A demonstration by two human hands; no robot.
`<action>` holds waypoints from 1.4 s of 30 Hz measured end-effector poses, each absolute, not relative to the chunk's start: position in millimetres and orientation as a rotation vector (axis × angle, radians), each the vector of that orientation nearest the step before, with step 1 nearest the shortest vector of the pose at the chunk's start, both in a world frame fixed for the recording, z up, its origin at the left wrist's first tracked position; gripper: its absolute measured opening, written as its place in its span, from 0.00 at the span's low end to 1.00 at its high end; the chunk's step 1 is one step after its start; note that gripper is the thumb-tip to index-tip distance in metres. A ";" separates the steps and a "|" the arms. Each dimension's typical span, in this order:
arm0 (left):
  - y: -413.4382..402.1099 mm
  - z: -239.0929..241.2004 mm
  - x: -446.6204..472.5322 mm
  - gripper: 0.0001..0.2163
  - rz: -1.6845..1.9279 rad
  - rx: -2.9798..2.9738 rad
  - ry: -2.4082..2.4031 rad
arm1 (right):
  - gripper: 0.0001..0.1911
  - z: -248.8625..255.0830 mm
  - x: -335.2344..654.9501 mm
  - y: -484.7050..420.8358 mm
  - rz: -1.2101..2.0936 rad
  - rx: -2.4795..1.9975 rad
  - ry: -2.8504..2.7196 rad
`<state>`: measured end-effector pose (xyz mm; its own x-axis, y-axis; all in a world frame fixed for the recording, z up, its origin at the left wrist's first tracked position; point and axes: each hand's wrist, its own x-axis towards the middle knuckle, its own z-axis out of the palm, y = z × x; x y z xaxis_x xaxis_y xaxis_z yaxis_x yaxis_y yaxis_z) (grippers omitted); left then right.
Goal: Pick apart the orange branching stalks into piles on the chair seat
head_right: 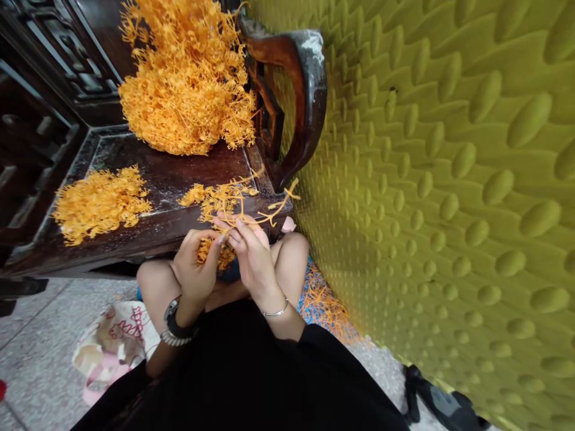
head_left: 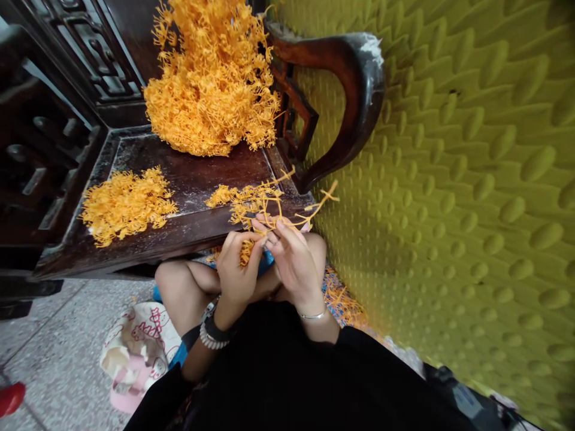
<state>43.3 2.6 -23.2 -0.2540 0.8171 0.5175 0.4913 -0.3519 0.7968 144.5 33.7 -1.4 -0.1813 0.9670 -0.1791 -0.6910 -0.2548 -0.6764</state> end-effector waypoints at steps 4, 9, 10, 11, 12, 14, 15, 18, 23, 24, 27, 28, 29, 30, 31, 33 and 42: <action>2.6 -30.4 38.9 0.07 1.568 1.555 1.565 | 0.05 -1.9 143.8 31.7 1.700 -0.682 -0.516; 4.4 -40.4 34.0 0.11 1.477 1.368 1.467 | 0.04 -0.9 141.4 30.0 1.696 -0.663 -0.533; 4.9 -40.9 33.6 0.11 1.466 1.369 1.461 | 0.04 -1.0 140.8 29.6 1.698 -0.662 -0.536; 5.2 -40.8 33.5 0.11 1.452 1.374 1.459 | 0.03 -1.2 140.3 29.2 1.701 -0.663 -0.537; 5.5 -40.2 33.5 0.11 1.438 1.382 1.466 | 0.03 -1.6 140.0 29.0 1.706 -0.667 -0.537; 5.8 -38.3 33.8 0.11 1.408 1.400 1.492 | 0.03 -2.5 139.7 28.8 1.714 -0.674 -0.533; 5.8 -37.3 34.0 0.11 1.392 1.410 1.504 | 0.03 -2.9 139.8 29.0 1.718 -0.675 -0.530; 6.0 -35.8 34.2 0.12 1.357 1.460 1.497 | 0.02 -3.7 140.5 30.1 1.734 -0.672 -0.509; 6.7 -38.4 33.2 0.13 1.316 1.551 1.393 | 0.03 -4.1 142.0 31.8 1.746 -0.694 -0.506; 6.9 -39.0 33.1 0.12 1.307 1.548 1.371 | 0.03 -4.2 142.4 32.2 1.745 -0.691 -0.505; 7.9 -40.3 33.7 0.13 1.298 1.522 1.289 | 0.05 -4.4 144.3 34.6 1.764 -0.677 -0.463; 8.1 -40.5 34.2 0.12 1.293 1.516 1.268 | 0.06 -4.5 145.1 35.7 1.774 -0.678 -0.436; 8.2 -40.6 34.8 0.12 1.285 1.508 1.261 | 0.08 -4.5 146.0 36.8 1.786 -0.680 -0.405; 8.1 -40.9 35.3 0.12 1.278 1.498 1.264 | 0.08 -4.5 146.9 37.9 1.798 -0.684 -0.373; 7.6 -41.3 35.9 0.12 1.277 1.478 1.281 | 0.09 -4.7 147.9 38.8 1.809 -0.689 -0.341; 6.0 -43.1 36.9 0.13 1.308 1.416 1.359 | 0.10 -5.3 149.5 40.0 1.821 -0.694 -0.296; 8.2 -46.9 34.1 0.12 1.361 1.517 1.522 | 0.08 -9.2 146.8 38.5 1.833 -0.751 -0.336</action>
<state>34.1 8.2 -46.9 -0.1766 0.9532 0.2456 0.3503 -0.1723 0.9207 146.8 38.5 -9.2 -0.2254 0.9151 -0.3344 -0.7372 -0.3846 -0.5556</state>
